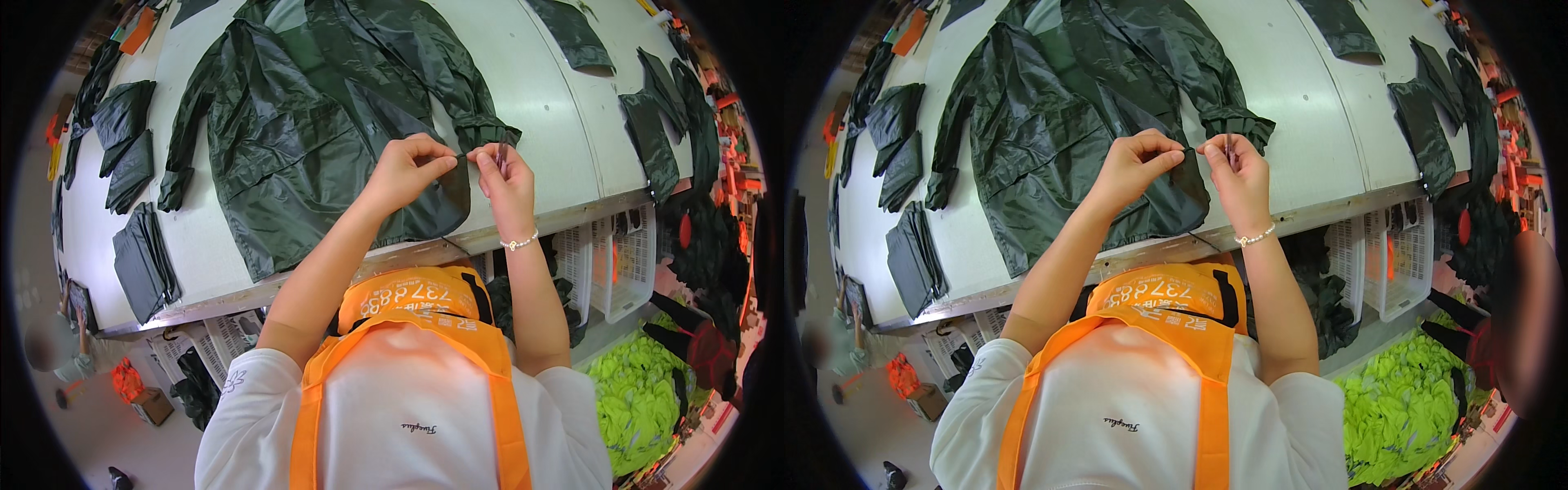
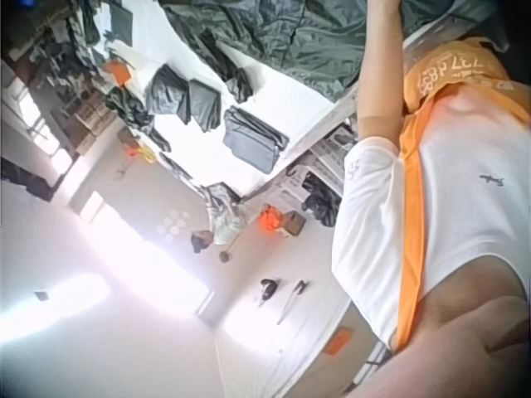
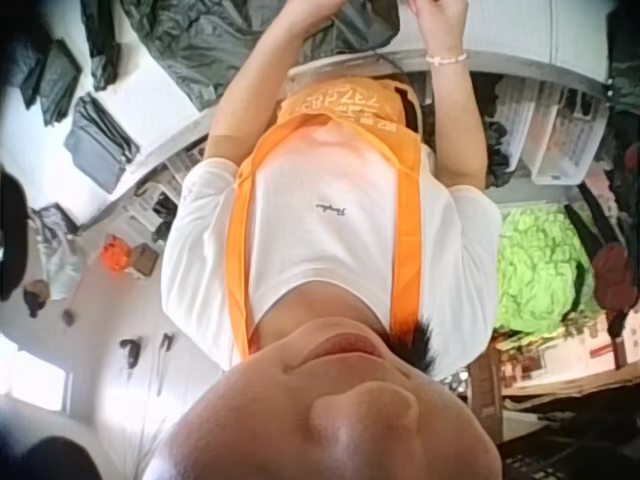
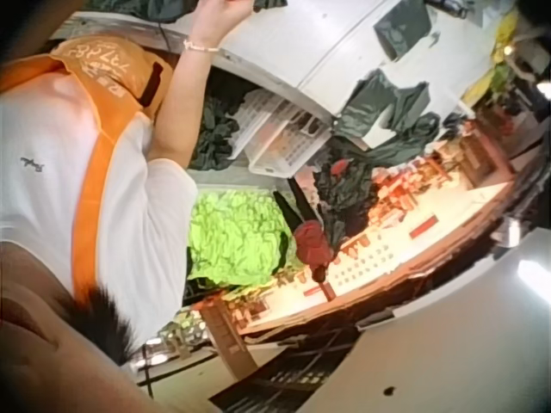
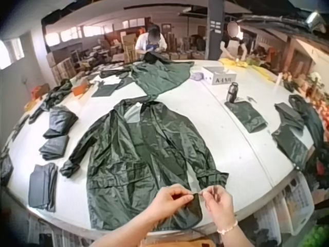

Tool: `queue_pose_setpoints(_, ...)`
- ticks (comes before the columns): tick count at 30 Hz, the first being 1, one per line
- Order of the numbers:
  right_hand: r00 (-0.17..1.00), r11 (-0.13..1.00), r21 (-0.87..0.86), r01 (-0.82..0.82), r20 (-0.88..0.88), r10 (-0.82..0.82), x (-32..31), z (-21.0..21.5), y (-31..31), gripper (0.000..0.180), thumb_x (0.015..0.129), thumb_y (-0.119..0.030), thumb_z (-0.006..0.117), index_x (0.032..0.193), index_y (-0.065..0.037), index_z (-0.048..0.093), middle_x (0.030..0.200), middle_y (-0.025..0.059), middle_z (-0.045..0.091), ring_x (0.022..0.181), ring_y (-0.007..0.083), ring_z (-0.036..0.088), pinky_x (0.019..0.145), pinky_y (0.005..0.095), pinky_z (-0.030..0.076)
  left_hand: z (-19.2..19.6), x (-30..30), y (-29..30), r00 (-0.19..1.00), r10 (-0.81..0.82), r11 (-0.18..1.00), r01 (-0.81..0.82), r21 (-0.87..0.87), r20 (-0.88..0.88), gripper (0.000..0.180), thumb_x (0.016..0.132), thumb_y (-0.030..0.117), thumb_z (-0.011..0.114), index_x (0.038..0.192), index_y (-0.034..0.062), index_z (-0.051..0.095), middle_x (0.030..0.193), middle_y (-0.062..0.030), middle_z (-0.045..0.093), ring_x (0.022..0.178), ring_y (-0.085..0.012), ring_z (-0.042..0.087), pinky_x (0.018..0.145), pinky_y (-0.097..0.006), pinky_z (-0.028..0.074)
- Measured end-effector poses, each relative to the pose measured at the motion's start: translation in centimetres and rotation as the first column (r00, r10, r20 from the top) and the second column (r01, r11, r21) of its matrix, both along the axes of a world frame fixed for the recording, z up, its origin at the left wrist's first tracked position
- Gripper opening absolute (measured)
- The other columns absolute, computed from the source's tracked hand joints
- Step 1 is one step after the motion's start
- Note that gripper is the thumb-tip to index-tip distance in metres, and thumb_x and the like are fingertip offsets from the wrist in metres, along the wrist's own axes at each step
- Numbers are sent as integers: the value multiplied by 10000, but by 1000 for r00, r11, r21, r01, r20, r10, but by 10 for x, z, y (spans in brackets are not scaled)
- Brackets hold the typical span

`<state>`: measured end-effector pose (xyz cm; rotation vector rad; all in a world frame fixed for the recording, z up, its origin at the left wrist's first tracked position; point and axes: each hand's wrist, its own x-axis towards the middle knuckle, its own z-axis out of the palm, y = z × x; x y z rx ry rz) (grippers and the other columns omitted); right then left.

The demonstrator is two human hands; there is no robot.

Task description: The person folds a dark green jacket on a white table, aligns edges, folds sleeves inward, and stacks the folded jacket with others. The person then picks up another jacket, unfolds it, and begins folding it again.

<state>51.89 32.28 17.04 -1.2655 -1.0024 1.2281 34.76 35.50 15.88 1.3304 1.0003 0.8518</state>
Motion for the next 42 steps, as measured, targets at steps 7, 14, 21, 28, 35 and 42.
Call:
queue_pose_setpoints(7,995,987,-129,90,62,-83,37,-15,2,182,920,-182,553,851,-21,601,713,-2,614,484,35,384,465,193,319,-5,-2,0,1000,-8,999,8,36,-1,137,833,62,637,938,-24,653,837,26,561,750,-43,515,682,-190,416)
queue_pose_setpoints(14,929,918,-293,268,330,-166,119,-91,-10,366,887,-333,597,969,23,610,828,85,685,481,65,415,464,240,351,-33,-38,-28,992,-96,995,96,8,80,109,794,17,599,902,12,611,842,16,523,726,-41,468,633,-185,380)
queue_pose_setpoints(21,936,856,-501,125,-226,-269,114,-130,53,434,819,-238,685,1121,23,515,878,91,633,441,41,302,391,218,224,-93,-72,-90,907,7,998,-30,-48,-421,274,708,-35,490,961,-9,592,1024,-120,599,974,-230,562,867,-303,427)
queue_pose_setpoints(28,861,944,266,-195,508,34,46,-24,49,310,719,-18,734,1011,-20,632,744,-17,532,582,78,470,524,214,402,-10,-8,-43,787,496,833,-314,455,-366,255,835,72,557,1079,2,574,1039,-114,615,976,-238,579,882,-305,426)
queue_pose_setpoints(35,900,892,125,-434,21,435,28,-12,37,281,808,15,649,1085,-32,645,912,-1,635,629,27,477,587,172,420,-38,49,-12,614,649,729,-330,-600,450,482,966,446,385,1264,80,485,1169,-97,568,1067,-212,539,921,-322,414)
queue_pose_setpoints(42,923,920,83,-384,66,379,55,-36,82,342,783,54,650,1117,-7,608,840,2,615,575,6,402,525,161,360,-46,64,-12,745,584,773,-391,-499,322,529,981,435,340,1371,79,362,1153,-58,567,992,-130,529,851,-263,406)
